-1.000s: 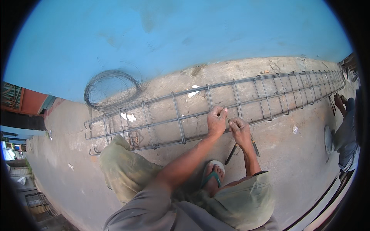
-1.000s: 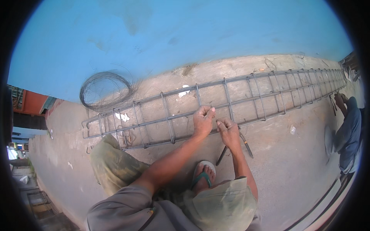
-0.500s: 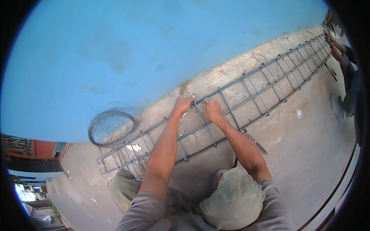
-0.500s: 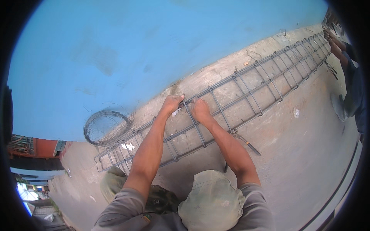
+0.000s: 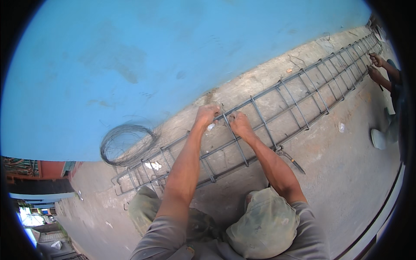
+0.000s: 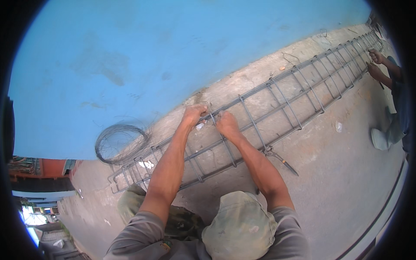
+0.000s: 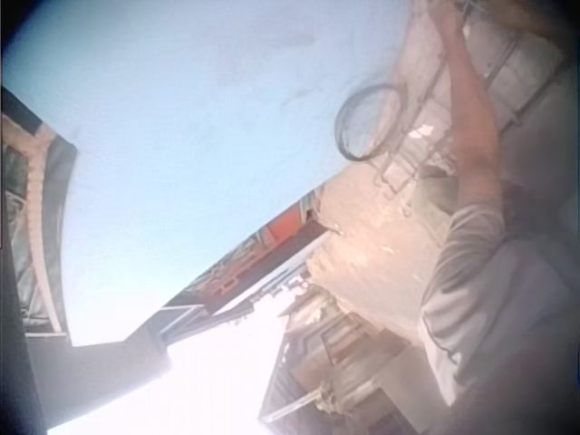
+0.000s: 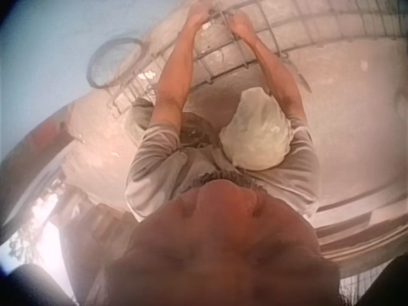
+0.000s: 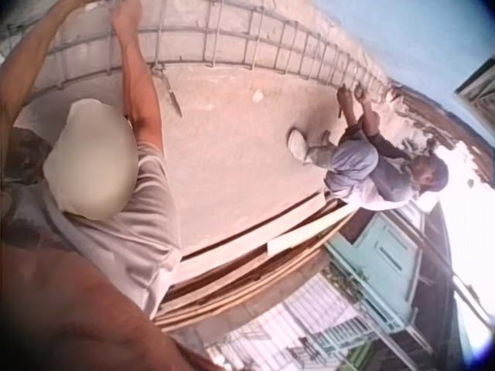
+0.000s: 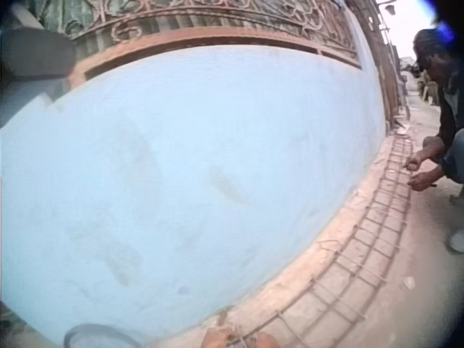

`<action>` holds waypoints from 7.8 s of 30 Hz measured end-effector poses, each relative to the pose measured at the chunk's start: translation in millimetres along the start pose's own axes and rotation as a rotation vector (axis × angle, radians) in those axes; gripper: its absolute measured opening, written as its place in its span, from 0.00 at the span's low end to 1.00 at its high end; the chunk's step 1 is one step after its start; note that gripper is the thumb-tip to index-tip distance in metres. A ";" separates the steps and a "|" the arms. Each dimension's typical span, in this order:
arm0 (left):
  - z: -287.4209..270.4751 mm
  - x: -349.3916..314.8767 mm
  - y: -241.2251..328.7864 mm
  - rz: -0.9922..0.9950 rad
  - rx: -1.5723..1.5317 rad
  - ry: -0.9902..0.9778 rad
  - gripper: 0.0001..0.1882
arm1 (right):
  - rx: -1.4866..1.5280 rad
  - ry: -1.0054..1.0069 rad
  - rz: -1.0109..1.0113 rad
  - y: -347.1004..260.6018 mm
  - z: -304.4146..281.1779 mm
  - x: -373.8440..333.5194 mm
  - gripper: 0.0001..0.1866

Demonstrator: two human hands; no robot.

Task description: The person uses pliers to twist wire ties around the intersections of a long rebar cage laid on the ground. They repeatedly cut wire from a coil, wrap it around the bars, and twist it tight to secure the structure.

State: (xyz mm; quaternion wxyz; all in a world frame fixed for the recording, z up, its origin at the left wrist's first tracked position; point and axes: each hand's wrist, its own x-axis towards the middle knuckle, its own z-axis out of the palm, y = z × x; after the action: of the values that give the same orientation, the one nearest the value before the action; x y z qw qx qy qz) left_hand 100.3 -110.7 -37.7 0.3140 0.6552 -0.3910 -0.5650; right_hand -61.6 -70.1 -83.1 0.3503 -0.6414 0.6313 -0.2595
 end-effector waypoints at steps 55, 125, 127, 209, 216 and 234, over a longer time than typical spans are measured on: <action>37.8 -41.8 -39.7 0.735 0.439 0.418 0.11 | -0.303 -0.323 -0.262 -70.8 -71.9 54.8 0.15; -39.5 -11.1 -20.3 0.368 0.352 -0.193 0.19 | 0.562 -0.149 0.221 -39.4 -152.2 -141.3 0.12; -34.7 -12.5 -15.0 0.351 0.335 -0.205 0.19 | 0.209 -0.288 0.173 -45.8 -165.0 -114.9 0.19; 48.0 -39.2 46.7 0.594 -0.086 0.340 0.23 | -1.914 -0.749 -0.639 -250.6 -105.2 60.1 0.11; 67.2 -62.1 61.0 0.648 0.003 0.424 0.25 | -1.370 -1.068 0.521 -258.0 -105.9 88.5 0.14; 76.2 -51.1 48.6 0.739 0.166 0.475 0.20 | -1.388 -1.011 0.556 -253.1 -114.4 81.3 0.14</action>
State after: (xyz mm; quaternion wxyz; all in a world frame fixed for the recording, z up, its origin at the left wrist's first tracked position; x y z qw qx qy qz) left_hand 14.7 -88.2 16.5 0.5221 0.6063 -0.5599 -0.2153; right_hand 14.2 -175.4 175.6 0.1704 -0.5704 0.5488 0.5868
